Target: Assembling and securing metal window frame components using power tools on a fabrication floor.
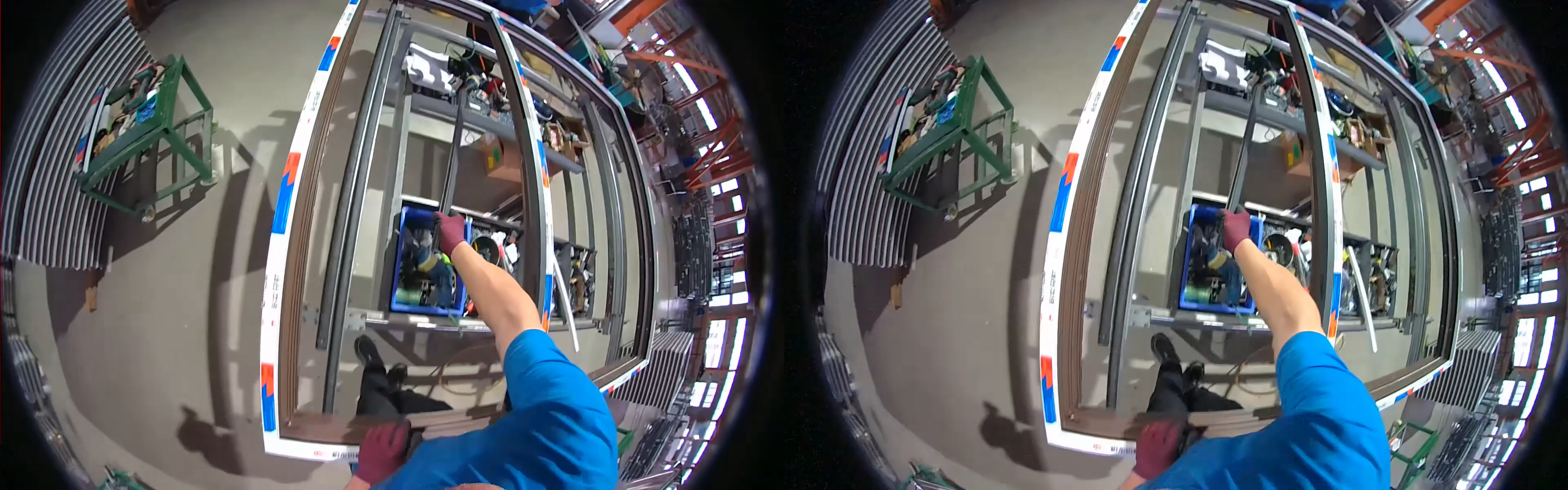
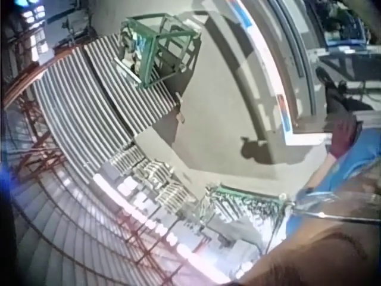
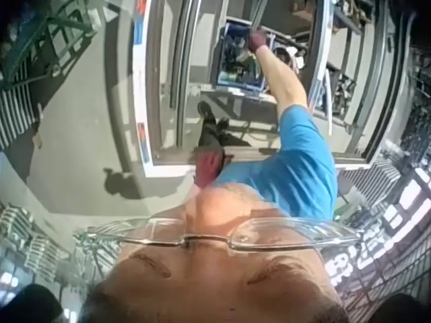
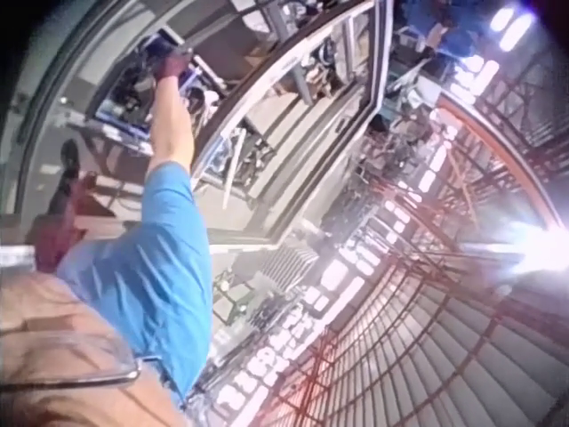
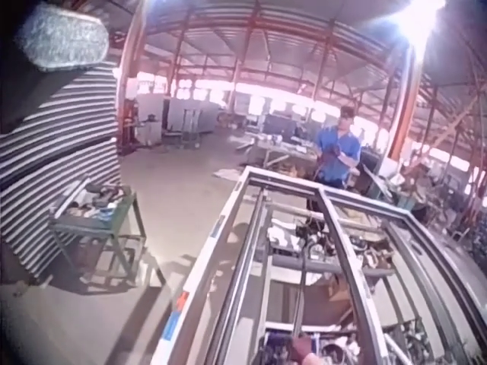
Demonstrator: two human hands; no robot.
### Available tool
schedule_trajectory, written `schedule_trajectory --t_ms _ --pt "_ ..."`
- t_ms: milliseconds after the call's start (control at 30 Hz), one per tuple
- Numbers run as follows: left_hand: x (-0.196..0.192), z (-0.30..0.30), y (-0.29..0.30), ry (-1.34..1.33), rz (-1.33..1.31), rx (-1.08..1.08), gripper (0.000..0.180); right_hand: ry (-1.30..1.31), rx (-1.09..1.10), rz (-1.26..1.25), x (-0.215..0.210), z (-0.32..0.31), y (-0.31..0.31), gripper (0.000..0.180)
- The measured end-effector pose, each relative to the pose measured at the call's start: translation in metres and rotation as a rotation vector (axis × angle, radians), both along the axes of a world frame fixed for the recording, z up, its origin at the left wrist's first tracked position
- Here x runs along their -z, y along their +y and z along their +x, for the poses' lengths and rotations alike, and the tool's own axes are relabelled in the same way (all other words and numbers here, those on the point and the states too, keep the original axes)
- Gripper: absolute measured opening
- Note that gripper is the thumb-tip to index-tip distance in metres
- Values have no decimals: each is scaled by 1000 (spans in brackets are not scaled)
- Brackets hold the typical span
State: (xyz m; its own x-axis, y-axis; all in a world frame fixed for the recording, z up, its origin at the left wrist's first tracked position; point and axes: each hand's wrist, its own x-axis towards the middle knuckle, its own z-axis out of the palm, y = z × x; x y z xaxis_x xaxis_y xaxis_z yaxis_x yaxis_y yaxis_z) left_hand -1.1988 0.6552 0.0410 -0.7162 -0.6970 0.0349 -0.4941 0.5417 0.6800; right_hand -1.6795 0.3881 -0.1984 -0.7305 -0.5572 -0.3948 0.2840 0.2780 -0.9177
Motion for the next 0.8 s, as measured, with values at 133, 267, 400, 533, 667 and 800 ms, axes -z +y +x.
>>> schedule_trajectory --t_ms 133,267,400,533,667,800 --pt "-16 -9 -10 -14 -38 -16 52 421 -5 -85 -61 77 65 14" --pt "-9 -7 0 73 60 -62 63 -59 -57 -214 -158 195 133 19" --pt "-12 12 -17 160 -92 -295 61 -289 -247 -397 -222 255 123 31" --pt "-42 58 -83 89 -385 -560 68 -30 -225 -161 -182 323 99 62" --pt "-26 117 -136 30 74 -611 93 249 -201 -45 -198 404 101 51" --pt "-52 123 -147 83 394 -382 94 280 -216 -31 -182 428 91 51"
